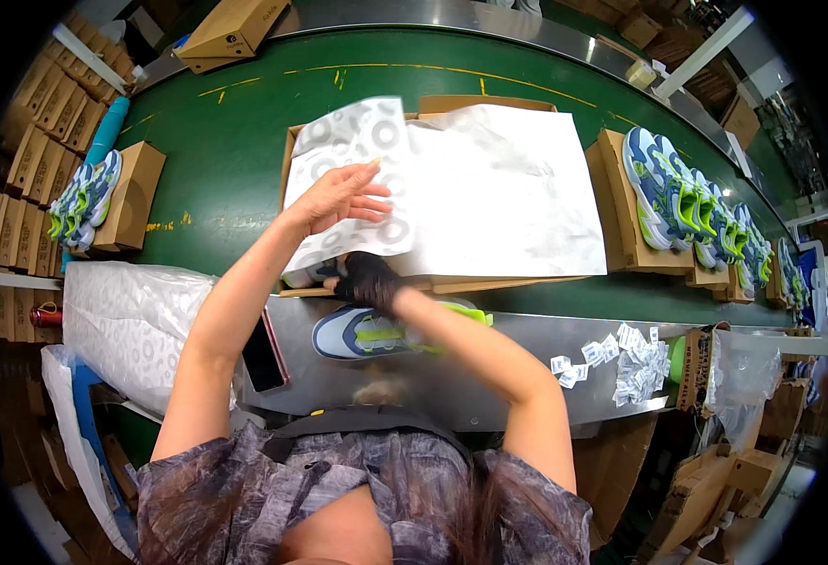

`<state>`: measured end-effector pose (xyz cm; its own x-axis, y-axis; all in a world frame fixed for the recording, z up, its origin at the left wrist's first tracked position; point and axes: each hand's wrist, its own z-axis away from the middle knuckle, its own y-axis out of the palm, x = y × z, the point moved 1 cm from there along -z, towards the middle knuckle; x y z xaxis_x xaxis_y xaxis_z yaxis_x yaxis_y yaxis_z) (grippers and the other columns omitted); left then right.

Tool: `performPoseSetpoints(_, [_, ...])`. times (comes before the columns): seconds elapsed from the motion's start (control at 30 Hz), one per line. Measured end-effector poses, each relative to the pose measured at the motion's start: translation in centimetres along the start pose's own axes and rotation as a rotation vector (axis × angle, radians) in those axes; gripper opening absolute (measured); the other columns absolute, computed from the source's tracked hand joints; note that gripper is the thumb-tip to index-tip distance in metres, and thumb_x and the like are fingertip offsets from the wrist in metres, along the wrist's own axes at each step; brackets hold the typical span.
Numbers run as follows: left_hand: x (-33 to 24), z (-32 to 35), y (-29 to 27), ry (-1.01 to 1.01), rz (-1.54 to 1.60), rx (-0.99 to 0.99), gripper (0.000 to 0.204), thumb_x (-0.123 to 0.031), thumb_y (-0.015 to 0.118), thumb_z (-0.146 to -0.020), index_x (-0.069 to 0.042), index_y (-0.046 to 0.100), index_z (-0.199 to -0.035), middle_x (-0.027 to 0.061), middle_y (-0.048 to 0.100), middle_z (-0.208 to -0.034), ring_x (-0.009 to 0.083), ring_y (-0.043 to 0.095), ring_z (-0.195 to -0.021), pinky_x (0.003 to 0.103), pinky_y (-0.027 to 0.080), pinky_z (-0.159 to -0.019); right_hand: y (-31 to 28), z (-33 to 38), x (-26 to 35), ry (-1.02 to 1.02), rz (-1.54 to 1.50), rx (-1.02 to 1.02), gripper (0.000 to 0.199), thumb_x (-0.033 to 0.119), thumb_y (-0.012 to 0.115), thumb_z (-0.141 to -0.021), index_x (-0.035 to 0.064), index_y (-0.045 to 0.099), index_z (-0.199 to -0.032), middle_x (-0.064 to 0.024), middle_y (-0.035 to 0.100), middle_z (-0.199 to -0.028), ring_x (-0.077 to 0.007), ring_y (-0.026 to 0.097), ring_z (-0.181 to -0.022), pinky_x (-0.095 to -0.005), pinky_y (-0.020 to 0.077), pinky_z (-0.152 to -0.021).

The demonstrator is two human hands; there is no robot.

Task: The person repeatedly packs pairs of sneakers into cardboard boxes on a conveyor belt. They place tissue paper inside the box, insert the shoes, add a small tag, and close the box before moving it down the line.

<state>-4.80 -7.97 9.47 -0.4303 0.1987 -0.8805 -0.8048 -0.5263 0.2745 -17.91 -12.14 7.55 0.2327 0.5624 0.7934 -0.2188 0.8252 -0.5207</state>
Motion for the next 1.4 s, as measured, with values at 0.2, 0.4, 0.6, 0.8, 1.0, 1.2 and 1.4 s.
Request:
performPoseSetpoints(0.2, [7.2, -0.4, -3.1, 0.719, -1.716, -0.431, 0.058, -0.05, 0.058, -0.073, 0.0, 0.055, -0.103, 0.0192, 0.051, -0.111, 0.0298, 0.044, -0.111, 0.052, 0.025, -0.095, -3.7, 6.4, -8.5, 0.085, 0.903, -0.698, 0.052, 0.042, 0.053, -0.077, 0.0046, 0.05, -0.113, -0.0207, 0.045, -0.12, -0.0312, 0.043, -0.112, -0.0614, 0.0272, -0.088])
performPoseSetpoints(0.4, [6.3, -0.3, -0.5, -0.012, -1.969, -0.254, 0.078, -0.064, 0.056, -0.063, -0.001, 0.054, -0.109, 0.0176, 0.052, -0.109, 0.0332, 0.035, -0.116, 0.061, 0.011, -0.096, -4.5, 14.0, -10.1, 0.09, 0.528, -0.678, 0.034, 0.025, 0.06, -0.077, 0.0028, 0.054, -0.102, -0.0148, 0.057, -0.101, -0.0307, 0.053, -0.096, -0.041, 0.0399, -0.082])
performPoseSetpoints(0.6, [8.3, 6.1, 2.6, 0.097, -1.06, 0.054, 0.068, -0.047, 0.071, -0.061, 0.001, 0.054, -0.106, 0.0162, 0.053, -0.103, 0.0297, 0.052, -0.097, 0.033, 0.042, -0.086, 1.2, 19.4, -13.3, 0.26, -0.229, -1.015, 0.029, 0.015, 0.057, -0.082, 0.0018, 0.051, -0.108, -0.0106, 0.058, -0.095, -0.0212, 0.055, -0.086, -0.0305, 0.0437, -0.075])
performPoseSetpoints(0.8, [13.2, 11.4, 5.9, 0.44, -1.063, -0.222, 0.082, -0.032, 0.079, -0.056, -0.001, 0.039, -0.12, 0.0184, 0.045, -0.119, 0.0341, 0.04, -0.114, 0.04, 0.031, -0.096, 2.7, 16.5, -9.9, 0.33, -0.664, -0.779, 0.052, 0.02, 0.059, -0.082, 0.002, 0.038, -0.126, -0.0104, 0.055, -0.097, -0.0145, 0.052, -0.089, -0.0266, 0.0439, -0.075])
performPoseSetpoints(1.0, [7.4, 15.1, 4.0, 0.158, -0.391, -0.191, 0.063, -0.007, 0.077, -0.057, 0.0, 0.049, -0.113, 0.0079, 0.056, -0.105, 0.0146, 0.051, -0.098, 0.03, 0.04, -0.088, 1.3, 18.1, -7.4, 0.054, -0.883, -0.646, 0.048, 0.013, 0.061, -0.08, 0.0003, 0.04, -0.121, -0.0095, 0.053, -0.108, -0.0149, 0.052, -0.096, -0.0277, 0.0406, -0.085])
performPoseSetpoints(1.2, [1.8, 9.3, 0.0, 0.342, 0.051, -0.461, 0.06, -0.034, 0.065, -0.076, 0.004, 0.041, -0.116, 0.0129, 0.054, -0.103, 0.0177, 0.055, -0.09, 0.028, 0.046, -0.077, 1.1, 14.4, -8.8, 0.304, -1.009, -0.633, 0.05, 0.02, 0.057, -0.083, 0.0001, 0.037, -0.124, -0.0127, 0.052, -0.115, -0.0169, 0.054, -0.096, -0.0288, 0.0425, -0.08])
performPoseSetpoints(1.4, [8.4, -4.0, -2.5, -0.034, 0.22, -0.445, 0.058, -0.039, 0.052, -0.084, 0.005, 0.04, -0.12, 0.0112, 0.049, -0.118, 0.0227, 0.047, -0.105, 0.034, 0.039, -0.088, 1.3, 8.9, -10.8, 0.324, -1.614, -0.864, 0.031, 0.018, 0.063, -0.077, 0.0067, 0.047, -0.101, -0.0099, 0.054, -0.096, -0.0229, 0.05, -0.095, -0.0425, 0.0441, -0.07])
